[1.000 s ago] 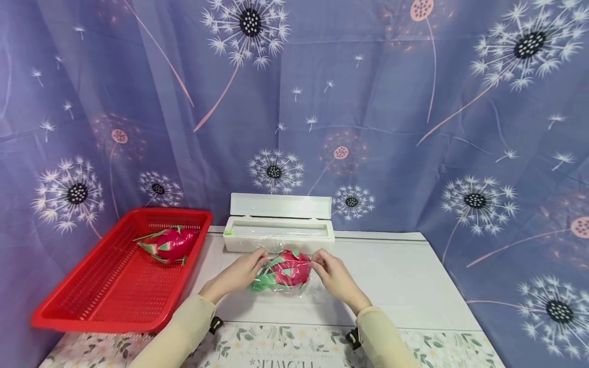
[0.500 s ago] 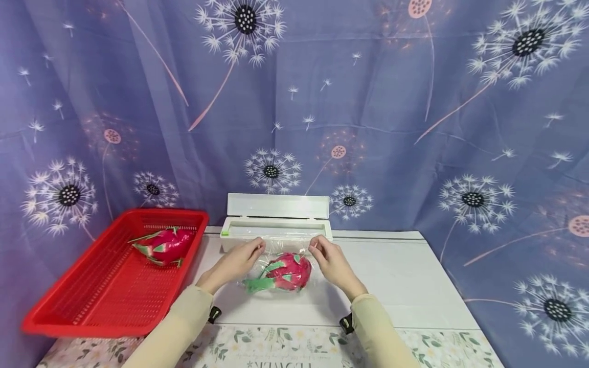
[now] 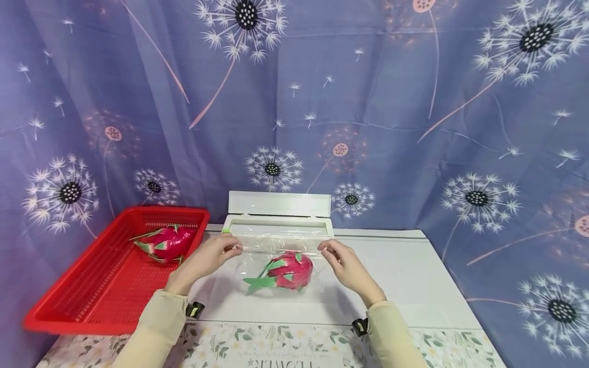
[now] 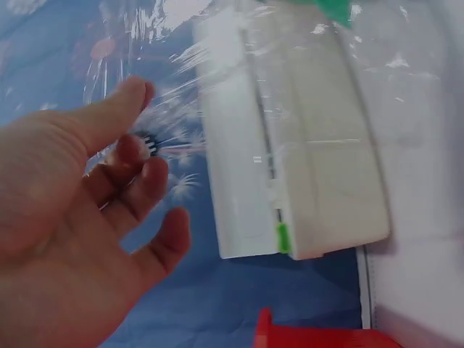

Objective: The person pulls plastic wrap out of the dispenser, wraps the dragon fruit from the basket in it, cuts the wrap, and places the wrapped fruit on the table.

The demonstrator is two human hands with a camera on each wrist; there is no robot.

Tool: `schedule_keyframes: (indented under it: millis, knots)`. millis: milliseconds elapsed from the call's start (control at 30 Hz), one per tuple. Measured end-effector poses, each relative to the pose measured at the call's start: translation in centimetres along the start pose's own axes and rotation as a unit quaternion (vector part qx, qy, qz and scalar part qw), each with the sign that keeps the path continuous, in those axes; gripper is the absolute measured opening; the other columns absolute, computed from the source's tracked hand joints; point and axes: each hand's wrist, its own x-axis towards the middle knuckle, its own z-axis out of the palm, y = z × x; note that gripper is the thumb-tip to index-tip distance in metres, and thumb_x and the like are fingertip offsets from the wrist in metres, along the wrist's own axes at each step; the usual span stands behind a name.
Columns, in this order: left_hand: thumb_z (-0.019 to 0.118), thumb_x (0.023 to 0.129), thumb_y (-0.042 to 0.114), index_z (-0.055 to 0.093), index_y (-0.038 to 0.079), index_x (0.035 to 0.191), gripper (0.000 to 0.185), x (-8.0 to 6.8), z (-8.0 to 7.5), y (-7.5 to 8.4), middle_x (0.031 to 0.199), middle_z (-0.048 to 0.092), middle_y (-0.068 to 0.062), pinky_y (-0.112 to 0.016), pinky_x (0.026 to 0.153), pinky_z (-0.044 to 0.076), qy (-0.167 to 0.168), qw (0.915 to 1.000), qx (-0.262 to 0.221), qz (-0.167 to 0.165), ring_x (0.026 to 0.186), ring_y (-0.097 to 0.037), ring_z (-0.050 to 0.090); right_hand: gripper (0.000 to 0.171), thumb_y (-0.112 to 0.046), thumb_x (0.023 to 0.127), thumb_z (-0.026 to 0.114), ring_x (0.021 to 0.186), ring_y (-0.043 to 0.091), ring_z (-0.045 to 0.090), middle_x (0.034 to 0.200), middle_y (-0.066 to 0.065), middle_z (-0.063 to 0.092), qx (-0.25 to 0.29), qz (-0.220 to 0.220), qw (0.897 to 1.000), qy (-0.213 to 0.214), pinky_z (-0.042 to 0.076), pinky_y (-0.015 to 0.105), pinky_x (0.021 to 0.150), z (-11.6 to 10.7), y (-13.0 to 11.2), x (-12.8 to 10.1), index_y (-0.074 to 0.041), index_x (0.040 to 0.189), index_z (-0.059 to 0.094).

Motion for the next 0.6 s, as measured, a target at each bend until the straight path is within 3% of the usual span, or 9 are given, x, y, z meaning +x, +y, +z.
schedule_keyframes:
  millis: [100, 167, 300, 433, 533, 600]
  knots:
    - [0.07, 0.091, 0.016, 0.074, 0.012, 0.091, 0.006, 0.0, -0.8, 0.1, 0.08, 0.059, 0.008, -0.031, 0.069, 0.047, 0.013, 0.9987, -0.044, -0.024, 0.074, -0.01, 0.054, 0.026, 0.005, 0.099, 0.049, 0.06, 0.015, 0.046, 0.076, 0.006, 0.05, 0.026, 0.023, 0.999, -0.028, 0.042, 0.026, 0.052, -1.0, -0.1, -0.2, -0.007, 0.118, 0.061]
    - [0.069, 0.092, 0.014, 0.075, 0.01, 0.091, 0.007, 0.0, -1.0, 0.1, 0.083, 0.063, 0.006, -0.033, 0.07, 0.048, 0.023, 0.9974, -0.055, -0.04, 0.076, -0.01, 0.056, 0.026, 0.005, 0.099, 0.049, 0.06, 0.017, 0.046, 0.077, 0.01, 0.05, 0.023, 0.039, 0.999, -0.023, 0.042, 0.027, 0.052, -1.3, 0.0, 0.0, -0.007, 0.118, 0.061]
    - [0.069, 0.092, 0.017, 0.076, 0.014, 0.091, 0.008, 0.6, -0.7, 0.1, 0.08, 0.066, 0.004, -0.034, 0.063, 0.047, 0.059, 0.993, -0.012, -0.102, 0.069, -0.012, 0.056, 0.022, 0.003, 0.097, 0.056, 0.058, 0.012, 0.048, 0.076, 0.012, 0.055, -0.022, 0.064, 0.998, 0.018, 0.042, 0.026, 0.05, -1.0, 0.6, 1.2, -0.008, 0.114, 0.065]
    - [0.068, 0.09, 0.018, 0.076, 0.016, 0.089, 0.008, 1.8, 0.9, -0.1, 0.069, 0.065, 0.005, -0.033, 0.053, 0.042, 0.1, 0.9786, 0.012, -0.179, 0.056, -0.012, 0.053, 0.018, 0.003, 0.093, 0.06, 0.06, 0.011, 0.05, 0.078, 0.006, 0.058, -0.071, 0.079, 0.993, 0.049, 0.044, 0.028, 0.053, 0.2, 1.7, 2.7, -0.005, 0.107, 0.066]
    - [0.065, 0.09, 0.014, 0.074, 0.01, 0.092, 0.01, 2.4, 2.7, -0.5, 0.063, 0.064, 0.004, -0.029, 0.049, 0.044, 0.101, 0.9638, -0.077, -0.234, 0.051, -0.01, 0.056, 0.015, 0.003, 0.091, 0.062, 0.064, 0.012, 0.051, 0.079, 0.001, 0.058, -0.099, 0.101, 0.989, 0.046, 0.044, 0.03, 0.06, 1.2, 2.9, 3.5, -0.005, 0.103, 0.066]
    - [0.062, 0.092, 0.011, 0.071, 0.004, 0.096, 0.012, 2.6, 4.0, -0.8, 0.062, 0.065, 0.0, -0.027, 0.048, 0.048, 0.097, 0.9427, -0.171, -0.269, 0.05, -0.011, 0.06, 0.012, 0.001, 0.091, 0.062, 0.064, 0.012, 0.05, 0.078, -0.001, 0.057, -0.111, 0.122, 0.986, 0.033, 0.044, 0.031, 0.061, 2.0, 3.7, 3.8, -0.005, 0.1, 0.066]
